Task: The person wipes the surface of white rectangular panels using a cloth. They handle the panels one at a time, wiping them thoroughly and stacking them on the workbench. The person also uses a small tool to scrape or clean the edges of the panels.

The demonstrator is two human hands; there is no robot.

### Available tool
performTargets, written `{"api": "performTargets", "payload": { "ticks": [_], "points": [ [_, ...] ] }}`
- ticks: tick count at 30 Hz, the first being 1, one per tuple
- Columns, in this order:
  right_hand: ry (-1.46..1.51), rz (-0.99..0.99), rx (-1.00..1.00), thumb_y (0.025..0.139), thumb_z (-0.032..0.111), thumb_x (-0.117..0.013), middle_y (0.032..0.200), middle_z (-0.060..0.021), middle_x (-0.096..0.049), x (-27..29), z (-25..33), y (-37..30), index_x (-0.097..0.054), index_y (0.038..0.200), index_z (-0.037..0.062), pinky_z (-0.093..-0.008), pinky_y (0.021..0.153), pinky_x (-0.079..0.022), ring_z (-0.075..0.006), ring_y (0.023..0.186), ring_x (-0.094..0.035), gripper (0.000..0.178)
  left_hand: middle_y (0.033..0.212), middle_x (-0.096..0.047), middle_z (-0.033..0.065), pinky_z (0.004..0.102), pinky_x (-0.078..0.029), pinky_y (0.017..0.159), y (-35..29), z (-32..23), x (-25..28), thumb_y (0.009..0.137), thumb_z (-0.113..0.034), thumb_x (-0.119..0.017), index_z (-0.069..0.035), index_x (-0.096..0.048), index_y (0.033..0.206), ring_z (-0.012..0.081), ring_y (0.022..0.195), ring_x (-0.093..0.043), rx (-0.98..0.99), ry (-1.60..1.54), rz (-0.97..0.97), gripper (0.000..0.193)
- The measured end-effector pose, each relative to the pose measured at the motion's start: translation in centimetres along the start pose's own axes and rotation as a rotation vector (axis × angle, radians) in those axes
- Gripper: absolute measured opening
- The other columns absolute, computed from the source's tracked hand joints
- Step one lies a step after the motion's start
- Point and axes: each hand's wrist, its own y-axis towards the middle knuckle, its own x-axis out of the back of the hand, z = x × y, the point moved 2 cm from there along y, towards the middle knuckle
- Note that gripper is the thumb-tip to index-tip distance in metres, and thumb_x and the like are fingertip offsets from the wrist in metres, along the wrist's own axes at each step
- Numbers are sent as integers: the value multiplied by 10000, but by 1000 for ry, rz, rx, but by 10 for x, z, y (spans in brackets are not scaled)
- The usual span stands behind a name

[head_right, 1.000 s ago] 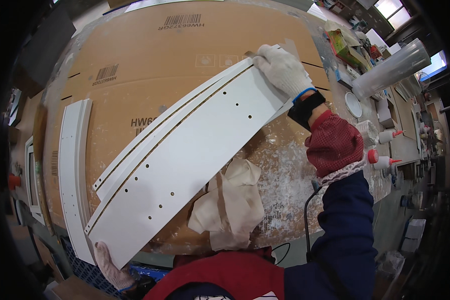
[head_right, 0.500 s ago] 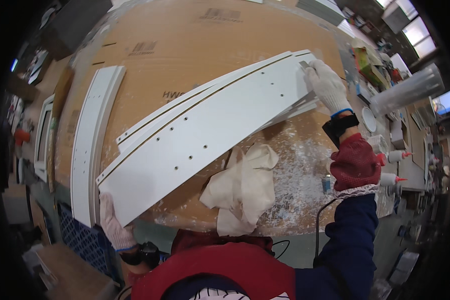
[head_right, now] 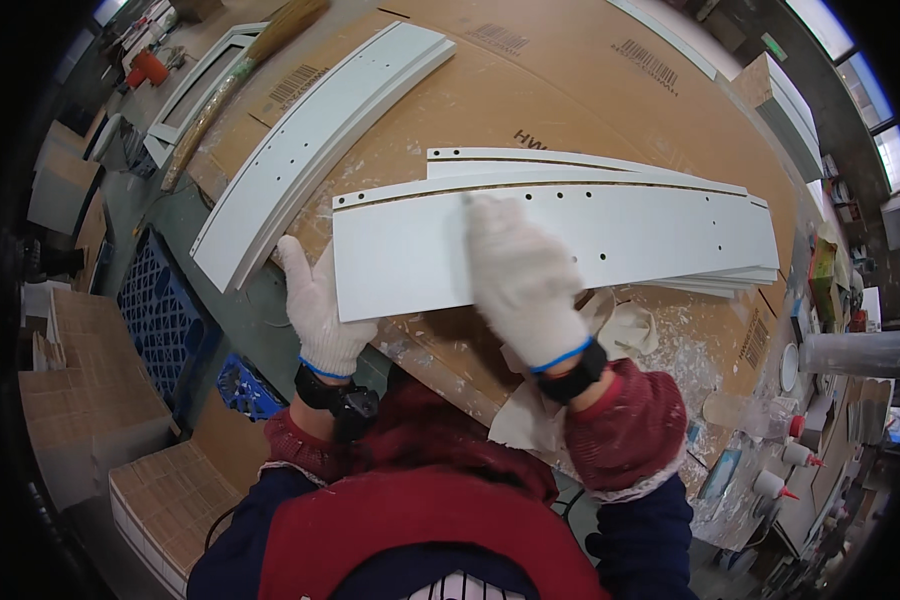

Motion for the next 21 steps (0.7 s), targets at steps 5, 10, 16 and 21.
{"api": "performTargets", "payload": {
  "ticks": [5, 10, 16, 21],
  "points": [
    [562, 287, 161, 862, 205, -559, 829, -74, -601, 41, 120, 34, -546, 925, 70, -347, 477, -479, -228, 630, -646, 150, 1406, -435, 162, 402, -320, 1090, -3, 5, 0, 975, -573, -272, 37, -314, 1422, 282, 1266, -446, -61, -36, 309, 757],
    [1136, 418, 146, 874, 192, -593, 958, -182, -646, 47, 101, 5, -622, 1077, 46, -373, 685, -523, -236, 861, -670, 251, 1438, -392, 166, 377, -312, 1099, 12, -4, 14, 1013, -398, -357, 10, -300, 1437, 265, 1316, -391, -169, 273, 7, 591],
    [1430, 425, -906, 927, 165, -562, 774, 27, -557, 49, -11, -76, -570, 1068, 4, -197, 559, -418, -43, 648, -511, 213, 1523, -269, 168, 465, -199, 1150, -7, -47, 22, 793, -65, -679, -116, -355, 1451, 359, 1423, -208, -1015, 2122, 189, 735],
    [1453, 309, -1069, 945, 185, -536, 709, 51, -503, 63, -43, -113, -574, 1031, 15, -160, 485, -335, -6, 547, -406, 194, 1350, -520, 126, 537, -206, 1137, 18, -44, -17, 766, -230, -690, -104, -607, 1235, 320, 1327, -411, -1158, 2357, 817, 493]
  ]
}}
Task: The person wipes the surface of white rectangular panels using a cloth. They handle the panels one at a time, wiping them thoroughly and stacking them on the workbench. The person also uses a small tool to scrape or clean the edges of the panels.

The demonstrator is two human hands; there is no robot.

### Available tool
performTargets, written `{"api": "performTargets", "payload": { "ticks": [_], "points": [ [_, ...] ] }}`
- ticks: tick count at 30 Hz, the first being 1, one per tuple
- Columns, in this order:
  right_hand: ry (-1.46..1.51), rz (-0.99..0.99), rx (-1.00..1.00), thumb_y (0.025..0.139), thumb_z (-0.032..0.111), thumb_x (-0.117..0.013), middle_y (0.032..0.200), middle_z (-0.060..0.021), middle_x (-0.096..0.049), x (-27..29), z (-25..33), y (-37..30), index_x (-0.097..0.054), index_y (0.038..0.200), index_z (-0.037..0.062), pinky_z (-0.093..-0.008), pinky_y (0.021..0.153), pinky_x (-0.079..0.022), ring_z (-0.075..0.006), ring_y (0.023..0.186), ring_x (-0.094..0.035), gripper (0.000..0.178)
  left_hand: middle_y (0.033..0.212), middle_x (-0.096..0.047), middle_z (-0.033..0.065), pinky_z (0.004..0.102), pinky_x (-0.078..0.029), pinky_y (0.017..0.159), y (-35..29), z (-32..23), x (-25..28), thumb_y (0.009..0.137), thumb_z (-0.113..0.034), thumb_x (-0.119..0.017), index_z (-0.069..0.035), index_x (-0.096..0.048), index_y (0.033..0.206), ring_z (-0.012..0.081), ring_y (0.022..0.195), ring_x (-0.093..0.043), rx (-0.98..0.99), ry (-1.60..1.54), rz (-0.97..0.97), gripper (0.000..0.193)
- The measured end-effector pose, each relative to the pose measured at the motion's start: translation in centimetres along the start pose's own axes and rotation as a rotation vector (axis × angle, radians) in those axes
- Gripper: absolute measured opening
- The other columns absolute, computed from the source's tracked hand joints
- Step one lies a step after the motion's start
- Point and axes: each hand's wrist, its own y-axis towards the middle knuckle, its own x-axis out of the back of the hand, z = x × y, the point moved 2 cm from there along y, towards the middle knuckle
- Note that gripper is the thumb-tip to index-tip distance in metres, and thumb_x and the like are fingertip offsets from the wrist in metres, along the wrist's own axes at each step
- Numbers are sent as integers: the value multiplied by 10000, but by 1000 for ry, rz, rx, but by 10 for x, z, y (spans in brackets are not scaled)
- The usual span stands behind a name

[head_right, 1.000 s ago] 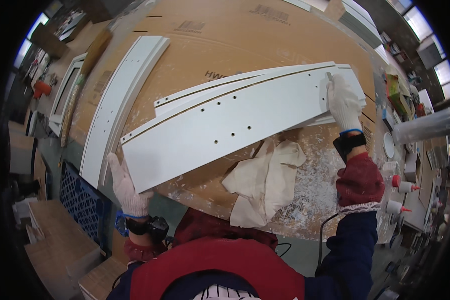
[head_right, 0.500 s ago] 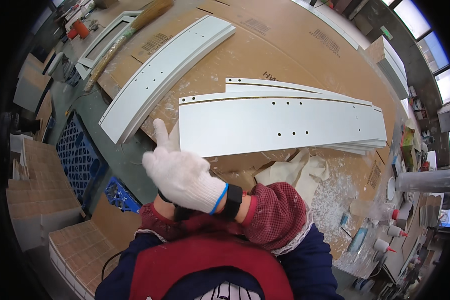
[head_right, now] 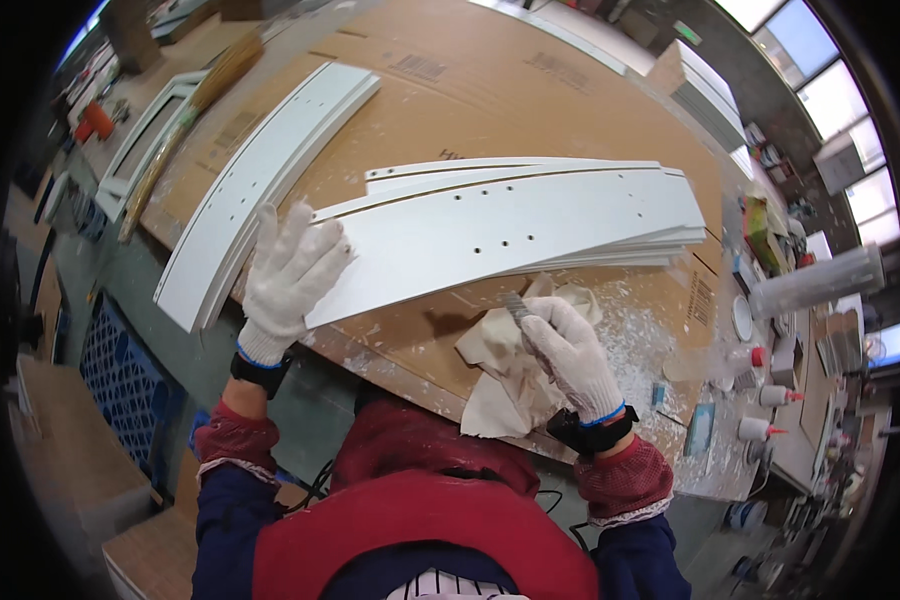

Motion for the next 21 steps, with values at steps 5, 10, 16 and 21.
{"api": "performTargets", "payload": {
  "ticks": [5, 10, 16, 21],
  "points": [
    [109, -60, 38, 954, 198, -524, 708, 45, -504, 23, -10, -12, -574, 1047, 6, -168, 469, -334, -9, 548, -416, 219, 1140, -649, 162, 500, -377, 1054, 32, -27, 39, 782, -209, -672, -25, -663, 1110, 337, 1115, -605, -13, -278, 120, 376],
    [260, -165, 127, 955, 167, -528, 724, 35, -517, 49, -23, -17, -579, 1030, -2, -171, 483, -337, -14, 555, -416, 192, 887, -681, 128, 317, -533, 718, 34, -55, 66, 824, -142, -651, 59, -634, 1040, 217, 812, -674, 966, -907, 114, 296],
    [-244, -386, 523, 921, 112, -549, 802, -56, -592, 39, -8, 5, -592, 1073, 9, -264, 635, -494, -137, 684, -572, 188, 930, -616, 101, 316, -538, 705, 1, -69, 35, 854, -86, -613, 74, -559, 1071, 201, 840, -642, 1437, -1429, -372, 274],
    [-802, -129, 1165, 867, 198, -623, 803, -94, -601, -33, 32, 26, -585, 1089, 73, -327, 539, -516, -248, 639, -618, 258, 1044, -606, 148, 346, -577, 761, -37, -69, 20, 888, -104, -596, 87, -481, 1187, 228, 902, -654, 1385, -1404, -255, 373]
  ]
}}
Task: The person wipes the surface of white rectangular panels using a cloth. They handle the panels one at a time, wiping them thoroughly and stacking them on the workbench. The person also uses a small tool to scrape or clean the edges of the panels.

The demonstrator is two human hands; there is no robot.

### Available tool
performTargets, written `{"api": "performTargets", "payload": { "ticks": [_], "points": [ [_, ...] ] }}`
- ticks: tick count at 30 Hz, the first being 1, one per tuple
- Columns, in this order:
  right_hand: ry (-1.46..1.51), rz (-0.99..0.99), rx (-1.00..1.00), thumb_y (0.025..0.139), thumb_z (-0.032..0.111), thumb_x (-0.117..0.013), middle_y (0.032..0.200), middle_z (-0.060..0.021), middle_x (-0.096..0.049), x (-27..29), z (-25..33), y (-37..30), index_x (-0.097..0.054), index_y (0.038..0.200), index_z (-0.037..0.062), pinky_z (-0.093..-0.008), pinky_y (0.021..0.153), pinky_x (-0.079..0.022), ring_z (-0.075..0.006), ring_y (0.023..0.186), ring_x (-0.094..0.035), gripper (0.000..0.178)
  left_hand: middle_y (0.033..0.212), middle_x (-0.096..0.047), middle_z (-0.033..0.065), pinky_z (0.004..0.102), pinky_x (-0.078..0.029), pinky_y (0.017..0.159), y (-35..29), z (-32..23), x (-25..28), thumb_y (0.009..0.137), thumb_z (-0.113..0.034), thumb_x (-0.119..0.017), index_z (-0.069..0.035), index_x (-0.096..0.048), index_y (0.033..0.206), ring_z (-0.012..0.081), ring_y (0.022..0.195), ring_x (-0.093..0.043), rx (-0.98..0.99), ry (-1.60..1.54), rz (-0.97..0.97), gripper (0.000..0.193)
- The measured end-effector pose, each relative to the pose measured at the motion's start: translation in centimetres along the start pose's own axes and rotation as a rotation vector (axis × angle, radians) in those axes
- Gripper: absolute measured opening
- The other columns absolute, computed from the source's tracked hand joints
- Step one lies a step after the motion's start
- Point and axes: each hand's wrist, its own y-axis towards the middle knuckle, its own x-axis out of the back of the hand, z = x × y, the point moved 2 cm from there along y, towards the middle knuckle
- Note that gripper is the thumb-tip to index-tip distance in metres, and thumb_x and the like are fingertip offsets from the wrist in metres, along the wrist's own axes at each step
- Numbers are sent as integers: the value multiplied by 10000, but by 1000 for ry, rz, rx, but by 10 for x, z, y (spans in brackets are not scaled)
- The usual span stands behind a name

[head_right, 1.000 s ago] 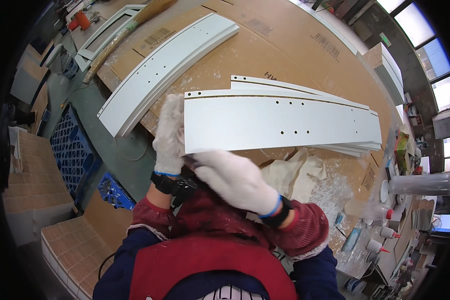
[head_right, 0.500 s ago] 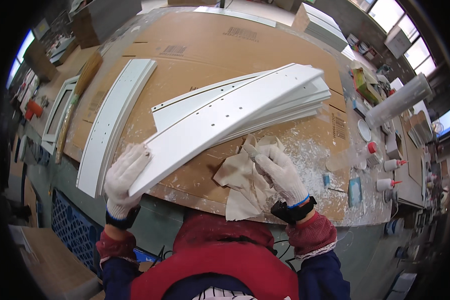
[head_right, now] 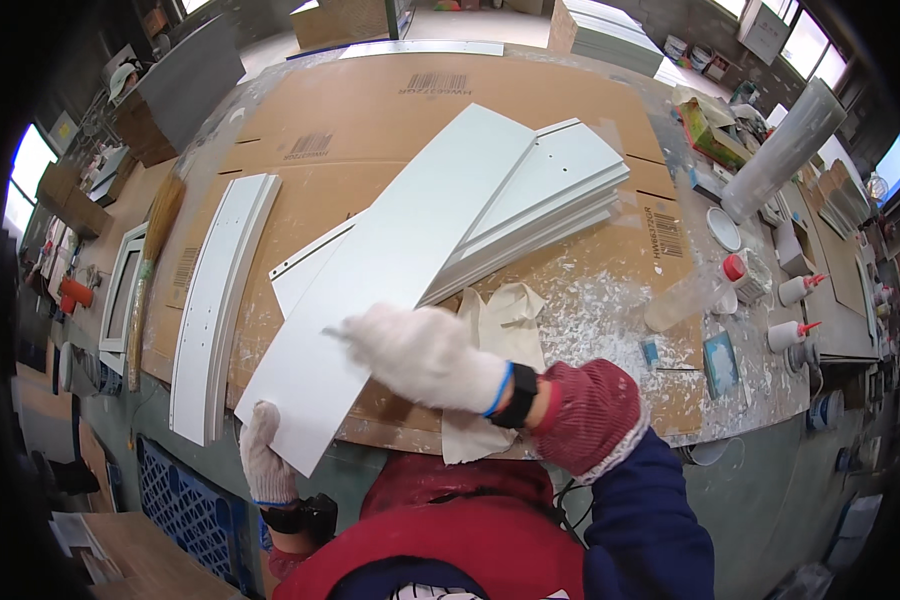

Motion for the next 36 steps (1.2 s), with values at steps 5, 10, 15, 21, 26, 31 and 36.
{"api": "performTargets", "payload": {
  "ticks": [5, 10, 15, 21, 26, 31, 36],
  "points": [
    [-19, 435, 36, 891, 261, -544, 777, -92, -600, -41, 13, 15, -576, 900, 94, -371, 506, -513, -278, 667, -655, 171, 1072, -604, 189, 374, -571, 800, -8, 3, -5, 865, -103, -610, 108, -465, 1214, 270, 907, -655, 129, -195, -97, 433],
    [-224, 416, -50, 881, 265, -564, 732, -94, -591, -29, -49, 27, -580, 848, 92, -379, 510, -505, -277, 643, -642, 176, 1044, -616, 181, 324, -570, 776, -19, 0, 2, 941, -226, -528, 107, -473, 1204, 237, 899, -660, 80, -30, -118, 428],
    [-434, 67, -167, 905, 280, -564, 692, -118, -560, 28, -164, 15, -547, 856, 100, -385, 536, -483, -296, 607, -588, 188, 1043, -619, 180, 326, -572, 747, -20, -7, -2, 936, -230, -542, 96, -481, 1197, 233, 886, -662, 119, -39, -110, 422],
    [-751, 200, -743, 970, 350, -429, 931, -187, -642, 105, -290, -5, -534, 1004, 78, -481, 746, -491, -367, 872, -635, 293, 1061, -617, 171, 336, -573, 753, -17, -3, 3, 927, -220, -559, 72, -483, 1209, 228, 900, -656, 138, -86, -116, 413],
    [-594, -88, -863, 957, 287, -459, 1027, -191, -629, 122, -297, -8, -535, 1080, 57, -445, 809, -480, -389, 935, -612, 272, 1080, -608, 167, 345, -572, 762, -15, 2, 25, 933, -234, -564, 64, -478, 1219, 232, 928, -647, 165, -66, -225, 422],
    [-258, 412, -286, 910, 297, -558, 875, -113, -624, 62, -184, 34, -579, 919, 104, -350, 628, -531, -273, 737, -641, 195, 1107, -594, 180, 362, -576, 781, -15, -2, 22, 942, -282, -566, 62, -455, 1236, 246, 940, -647, 120, 16, -253, 466],
    [-506, 241, -511, 934, 305, -537, 863, -157, -627, 81, -262, 15, -587, 1016, 80, -406, 649, -509, -331, 781, -638, 245, 1136, -579, 190, 375, -576, 800, -11, 3, 46, 949, -311, -558, 47, -423, 1265, 259, 970, -640, 137, 83, -223, 497]
  ]
}}
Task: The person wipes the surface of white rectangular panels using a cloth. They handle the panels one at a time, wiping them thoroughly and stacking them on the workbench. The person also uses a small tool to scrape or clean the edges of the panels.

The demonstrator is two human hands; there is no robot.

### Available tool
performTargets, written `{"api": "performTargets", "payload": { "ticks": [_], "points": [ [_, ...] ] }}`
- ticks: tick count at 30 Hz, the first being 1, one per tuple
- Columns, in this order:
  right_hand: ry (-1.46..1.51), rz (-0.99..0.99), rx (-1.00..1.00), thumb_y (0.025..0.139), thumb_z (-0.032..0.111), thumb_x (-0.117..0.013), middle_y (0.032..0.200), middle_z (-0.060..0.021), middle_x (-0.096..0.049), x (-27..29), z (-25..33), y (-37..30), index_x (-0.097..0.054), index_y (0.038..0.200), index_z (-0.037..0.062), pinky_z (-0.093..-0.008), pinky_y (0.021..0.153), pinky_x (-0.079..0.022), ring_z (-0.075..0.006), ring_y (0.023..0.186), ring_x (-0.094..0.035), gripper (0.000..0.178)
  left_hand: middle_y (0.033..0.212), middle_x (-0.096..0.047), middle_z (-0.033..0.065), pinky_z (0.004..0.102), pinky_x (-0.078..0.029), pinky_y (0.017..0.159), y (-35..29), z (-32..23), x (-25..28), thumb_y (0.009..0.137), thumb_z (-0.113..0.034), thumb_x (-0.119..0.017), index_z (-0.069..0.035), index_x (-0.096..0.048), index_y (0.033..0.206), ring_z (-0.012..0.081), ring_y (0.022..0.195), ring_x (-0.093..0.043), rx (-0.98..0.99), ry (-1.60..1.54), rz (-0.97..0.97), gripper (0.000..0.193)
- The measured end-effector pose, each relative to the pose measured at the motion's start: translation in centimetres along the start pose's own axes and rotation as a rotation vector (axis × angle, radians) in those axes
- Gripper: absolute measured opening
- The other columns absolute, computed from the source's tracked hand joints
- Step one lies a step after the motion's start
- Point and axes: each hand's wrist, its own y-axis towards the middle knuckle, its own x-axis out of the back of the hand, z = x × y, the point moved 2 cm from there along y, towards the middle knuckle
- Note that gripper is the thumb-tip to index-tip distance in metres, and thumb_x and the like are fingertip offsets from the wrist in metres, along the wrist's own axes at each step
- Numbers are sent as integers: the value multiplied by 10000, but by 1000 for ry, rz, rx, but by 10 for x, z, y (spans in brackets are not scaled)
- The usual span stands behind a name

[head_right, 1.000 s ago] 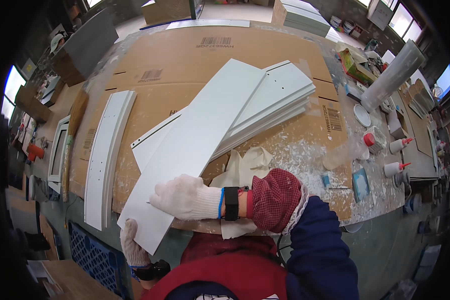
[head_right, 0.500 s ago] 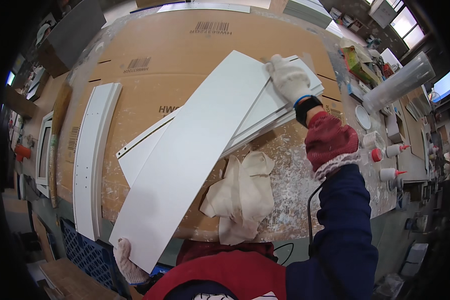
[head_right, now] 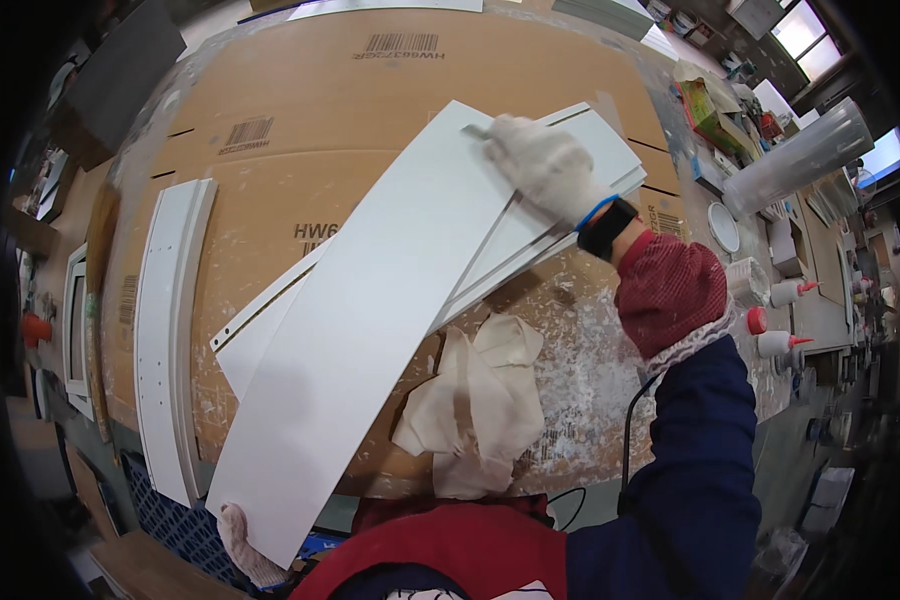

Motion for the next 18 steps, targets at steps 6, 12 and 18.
{"api": "performTargets", "payload": {
  "ticks": [6, 12, 18],
  "points": [
    [-46, -116, -274, 934, 251, -530, 843, -185, -636, 3, -60, 30, -565, 1049, 54, -399, 711, -501, -344, 802, -635, 231, 1203, -556, 195, 419, -539, 890, 5, 14, 32, 955, -344, -537, 48, -390, 1310, 298, 1042, -616, -3, -108, -29, 548],
    [52, 22, 51, 931, 272, -505, 800, -197, -649, 15, 17, 42, -566, 950, 13, -440, 679, -521, -377, 769, -650, 266, 1257, -545, 220, 496, -393, 1047, 0, 57, 116, 870, -499, -586, 35, -369, 1369, 368, 1117, -578, -1058, 1371, -58, 763],
    [-114, 141, 78, 924, 179, -485, 800, -212, -643, -5, 33, 52, -551, 933, 2, -439, 648, -535, -364, 773, -663, 189, 1212, -575, 214, 509, -407, 1035, 4, 62, 134, 887, -472, -549, 36, -414, 1343, 350, 1117, -583, -897, 1106, 150, 696]
  ]
}}
